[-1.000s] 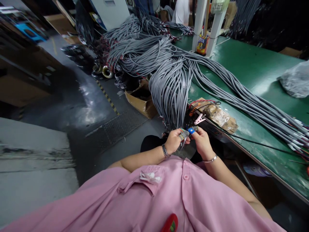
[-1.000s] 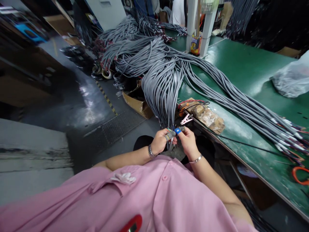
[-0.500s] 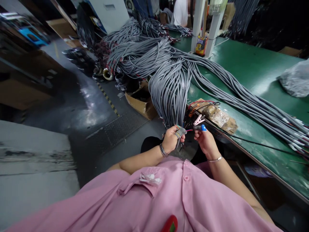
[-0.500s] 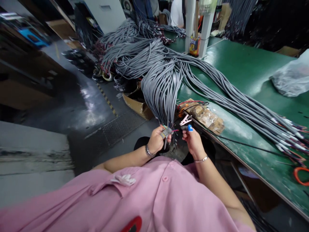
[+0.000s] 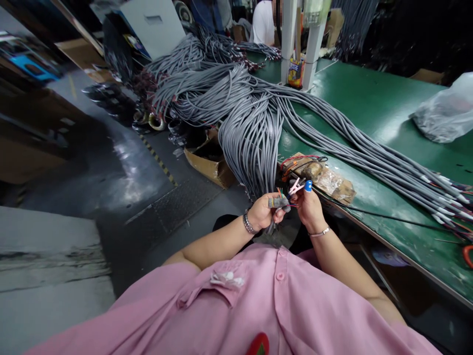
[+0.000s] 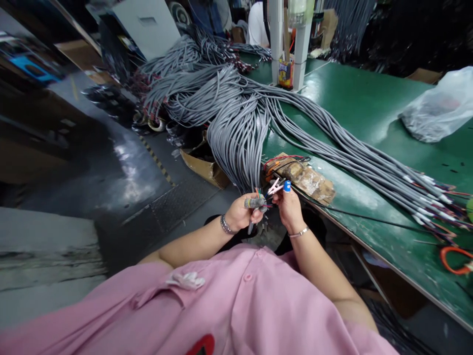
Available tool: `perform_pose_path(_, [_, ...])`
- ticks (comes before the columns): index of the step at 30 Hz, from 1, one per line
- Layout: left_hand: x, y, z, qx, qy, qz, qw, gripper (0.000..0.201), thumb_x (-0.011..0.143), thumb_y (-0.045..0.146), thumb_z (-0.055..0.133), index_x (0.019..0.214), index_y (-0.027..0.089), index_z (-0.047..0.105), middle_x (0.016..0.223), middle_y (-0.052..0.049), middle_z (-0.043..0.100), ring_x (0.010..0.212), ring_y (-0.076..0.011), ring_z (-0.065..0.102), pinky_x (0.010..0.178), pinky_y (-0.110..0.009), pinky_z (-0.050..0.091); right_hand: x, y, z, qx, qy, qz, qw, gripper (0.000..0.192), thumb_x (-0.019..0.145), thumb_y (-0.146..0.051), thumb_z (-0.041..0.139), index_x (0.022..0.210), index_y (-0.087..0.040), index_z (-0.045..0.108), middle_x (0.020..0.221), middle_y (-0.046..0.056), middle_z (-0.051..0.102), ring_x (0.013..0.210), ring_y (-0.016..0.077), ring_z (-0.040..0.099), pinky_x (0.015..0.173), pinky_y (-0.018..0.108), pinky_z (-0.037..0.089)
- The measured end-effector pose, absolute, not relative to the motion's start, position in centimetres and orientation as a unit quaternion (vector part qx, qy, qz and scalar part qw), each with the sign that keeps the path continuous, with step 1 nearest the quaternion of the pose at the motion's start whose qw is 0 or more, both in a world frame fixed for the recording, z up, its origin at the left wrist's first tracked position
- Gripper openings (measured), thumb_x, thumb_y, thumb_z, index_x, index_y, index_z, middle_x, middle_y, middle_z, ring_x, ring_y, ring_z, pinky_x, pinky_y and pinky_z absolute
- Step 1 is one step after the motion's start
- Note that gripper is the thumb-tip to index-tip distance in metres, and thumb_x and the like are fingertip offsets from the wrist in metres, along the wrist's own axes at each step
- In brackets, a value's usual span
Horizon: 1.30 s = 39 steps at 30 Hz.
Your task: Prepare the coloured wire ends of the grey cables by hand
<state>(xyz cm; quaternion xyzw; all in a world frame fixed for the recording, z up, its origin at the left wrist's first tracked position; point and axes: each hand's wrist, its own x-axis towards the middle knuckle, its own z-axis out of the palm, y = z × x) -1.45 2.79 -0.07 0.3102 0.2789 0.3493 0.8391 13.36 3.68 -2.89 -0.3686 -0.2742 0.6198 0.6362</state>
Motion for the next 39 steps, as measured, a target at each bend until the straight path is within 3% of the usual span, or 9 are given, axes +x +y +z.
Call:
perform_pose_path(4, [-1.1, 2.8, -0.5, 0.294, 0.269, 0.338, 0.853, 0.023, 0.062, 0.028, 0.074, 0.072, 0.013, 0.059, 0.042, 0.001, 0.052, 0.03, -0.0081, 0.038, 0.032, -0.02, 0.028, 13.0, 4.2, -3.0, -0.301, -0.193, 0.716, 0.599, 0.046, 0.065, -0.062, 0.073, 0.08, -0.019, 0.068, 0.074, 0.0, 0.067, 0.059, 0.0102, 0.056, 0.057, 0.023, 0.048])
perform_pose_path(9, [-1.3, 2.7, -0.8, 0.275, 0.267, 0.345, 0.857, 0.019, 0.064, 0.025, 0.07, 0.072, 0.013, 0.059, 0.043, 0.002, 0.05, 0.031, -0.0071, 0.037, 0.033, -0.019, 0.027, 12.6, 4.5, -2.9, -0.273, -0.151, 0.716, 0.625, 0.038, 0.065, -0.051, 0.079, 0.082, -0.018, 0.068, 0.072, -0.002, 0.067, 0.061, 0.0092, 0.057, 0.057, 0.021, 0.049])
perform_pose_path(18, [-1.5, 2.8, -1.4, 0.261, 0.277, 0.344, 0.858, 0.014, 0.065, 0.024, 0.066, 0.07, 0.013, 0.058, 0.044, 0.001, 0.051, 0.031, -0.0075, 0.037, 0.034, -0.019, 0.027, 12.3, 4.5, -2.2, -0.281, -0.139, 0.71, 0.631, 0.03, 0.074, -0.049, 0.073, 0.077, -0.02, 0.065, 0.069, -0.002, 0.064, 0.06, 0.0105, 0.056, 0.057, 0.024, 0.049])
perform_pose_path(25, [-1.5, 1.7, -0.7, 0.313, 0.317, 0.377, 0.812, 0.026, 0.062, 0.033, 0.074, 0.069, 0.013, 0.058, 0.042, 0.001, 0.052, 0.03, -0.0074, 0.038, 0.033, -0.019, 0.027, 13.2, 3.6, -2.2, -0.283, -0.169, 0.754, 0.569, 0.05, 0.074, -0.071, 0.058, 0.082, -0.021, 0.064, 0.08, 0.002, 0.068, 0.064, 0.0143, 0.06, 0.057, 0.028, 0.05])
perform_pose_path(33, [-1.3, 0.2, -0.1, 0.38, 0.381, 0.452, 0.712, 0.03, 0.069, 0.041, 0.071, 0.072, 0.013, 0.061, 0.049, 0.0, 0.057, 0.036, -0.008, 0.046, 0.037, -0.02, 0.034, 13.4, 2.9, -1.3, -0.332, -0.218, 0.693, 0.601, 0.028, 0.078, -0.046, 0.069, 0.085, -0.02, 0.066, 0.078, 0.0, 0.066, 0.062, 0.0101, 0.056, 0.056, 0.022, 0.049])
perform_pose_path(39, [-0.6, 0.6, -0.1, 0.371, 0.371, 0.472, 0.708, 0.027, 0.07, 0.038, 0.071, 0.072, 0.013, 0.06, 0.048, 0.001, 0.056, 0.035, -0.0078, 0.044, 0.035, -0.02, 0.032, 13.1, 3.4, -1.6, -0.332, -0.23, 0.69, 0.601, 0.037, 0.077, -0.056, 0.066, 0.079, -0.019, 0.067, 0.077, 0.002, 0.067, 0.059, 0.0103, 0.055, 0.052, 0.023, 0.047])
